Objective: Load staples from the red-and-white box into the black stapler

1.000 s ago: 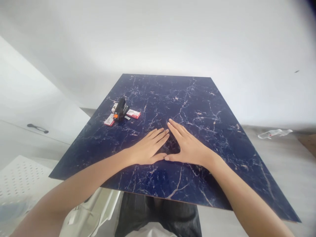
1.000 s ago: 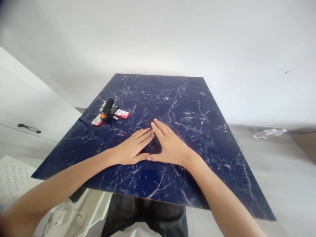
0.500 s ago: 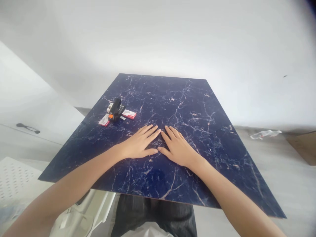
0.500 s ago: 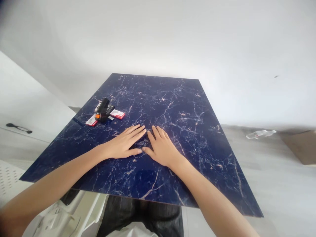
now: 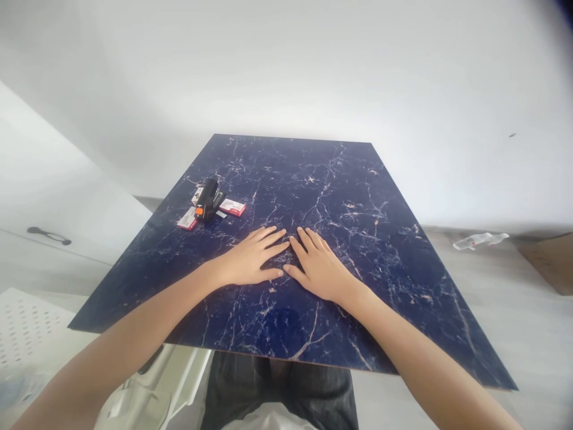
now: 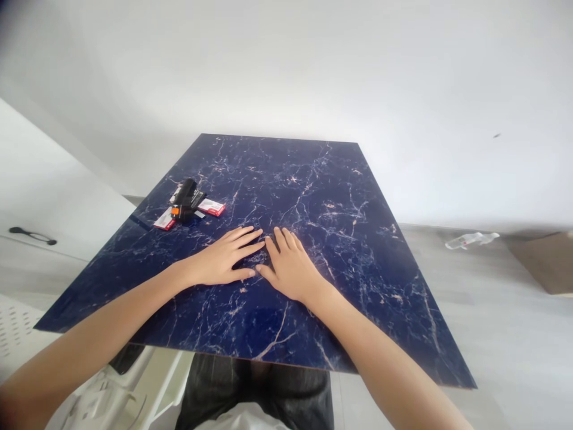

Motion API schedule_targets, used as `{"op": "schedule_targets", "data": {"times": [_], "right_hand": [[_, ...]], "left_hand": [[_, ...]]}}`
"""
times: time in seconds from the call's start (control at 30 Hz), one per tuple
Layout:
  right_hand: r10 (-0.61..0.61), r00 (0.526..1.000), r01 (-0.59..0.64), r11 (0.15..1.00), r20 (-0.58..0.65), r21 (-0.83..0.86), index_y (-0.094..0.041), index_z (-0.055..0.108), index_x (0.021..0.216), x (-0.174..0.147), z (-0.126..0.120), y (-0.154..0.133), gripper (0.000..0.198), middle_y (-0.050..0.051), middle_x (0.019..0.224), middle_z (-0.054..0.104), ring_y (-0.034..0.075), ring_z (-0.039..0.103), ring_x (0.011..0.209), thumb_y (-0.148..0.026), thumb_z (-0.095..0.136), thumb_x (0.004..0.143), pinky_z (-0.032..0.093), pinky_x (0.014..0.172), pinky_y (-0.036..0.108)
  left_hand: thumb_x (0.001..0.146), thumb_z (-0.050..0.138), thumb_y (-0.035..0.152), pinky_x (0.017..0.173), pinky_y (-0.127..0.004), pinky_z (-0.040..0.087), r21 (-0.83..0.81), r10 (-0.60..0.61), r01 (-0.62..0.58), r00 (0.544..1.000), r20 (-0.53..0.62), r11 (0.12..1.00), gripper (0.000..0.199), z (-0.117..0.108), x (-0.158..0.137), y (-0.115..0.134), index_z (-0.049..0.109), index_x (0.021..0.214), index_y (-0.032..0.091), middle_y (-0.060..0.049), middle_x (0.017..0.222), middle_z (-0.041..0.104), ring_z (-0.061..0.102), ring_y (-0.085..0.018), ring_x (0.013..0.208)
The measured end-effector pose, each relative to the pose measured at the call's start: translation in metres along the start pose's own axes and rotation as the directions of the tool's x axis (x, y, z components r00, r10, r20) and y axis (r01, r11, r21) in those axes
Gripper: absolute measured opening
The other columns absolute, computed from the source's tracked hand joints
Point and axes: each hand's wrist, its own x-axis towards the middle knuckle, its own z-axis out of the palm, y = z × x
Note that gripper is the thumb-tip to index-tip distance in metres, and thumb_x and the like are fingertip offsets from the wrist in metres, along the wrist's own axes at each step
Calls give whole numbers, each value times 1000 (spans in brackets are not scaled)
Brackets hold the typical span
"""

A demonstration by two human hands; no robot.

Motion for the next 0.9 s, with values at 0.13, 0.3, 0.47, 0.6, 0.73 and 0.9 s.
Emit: {"op": "schedule_targets", "data": {"times": [0.13,0.3,0.47,0.6,0.73,0.9], "right_hand": [[13,1000,-13,1000,-2,7,-6,37,164,0,1,-2,78,27,171,30,43,25,160,-59,42,107,29,127,63],[5,1000,-5,1000,13,-4,-13,40,165,-1,1,-1,73,25,172,30,43,25,160,-58,41,108,28,128,62],[10,1000,-9,1000,22,-17,-11,33,167,-1,0,-1,79,25,172,28,43,23,161,-64,35,108,28,128,61],[7,999,-7,1000,31,-14,-13,37,166,-2,-1,-3,76,24,173,27,43,21,161,-62,33,109,27,129,61],[-5,1000,6,1000,25,-19,-13,44,163,-3,-1,-4,72,24,172,29,44,23,161,-60,35,109,28,128,62],[-9,1000,9,1000,6,-17,-13,45,162,-2,0,-3,71,23,171,31,43,24,160,-60,35,109,30,127,63]], "left_hand": [[103,53,65,131,-62,22,-2,8,-8,1000,-11,1000,76,2,-1,-1,39,165,24,-11,174,27,22,-38,163],[101,60,58,129,-63,27,26,65,-63,990,-126,998,63,2,1,2,55,156,26,-10,166,45,36,-38,157],[100,62,35,121,-62,36,38,-134,200,773,-621,979,25,-36,-7,-31,78,119,31,-3,123,78,65,-31,127],[93,69,43,125,-63,28,-103,-471,634,446,-761,766,46,-66,-38,-95,68,136,25,-11,142,67,55,-38,139],[83,75,62,121,-58,38,-166,-631,641,614,-475,749,81,-67,-62,-137,55,151,23,-15,156,55,47,-42,146],[87,69,54,116,-54,45,-212,-613,576,718,-329,789,73,-54,-59,-139,54,152,22,-14,156,55,57,-40,137]]}}
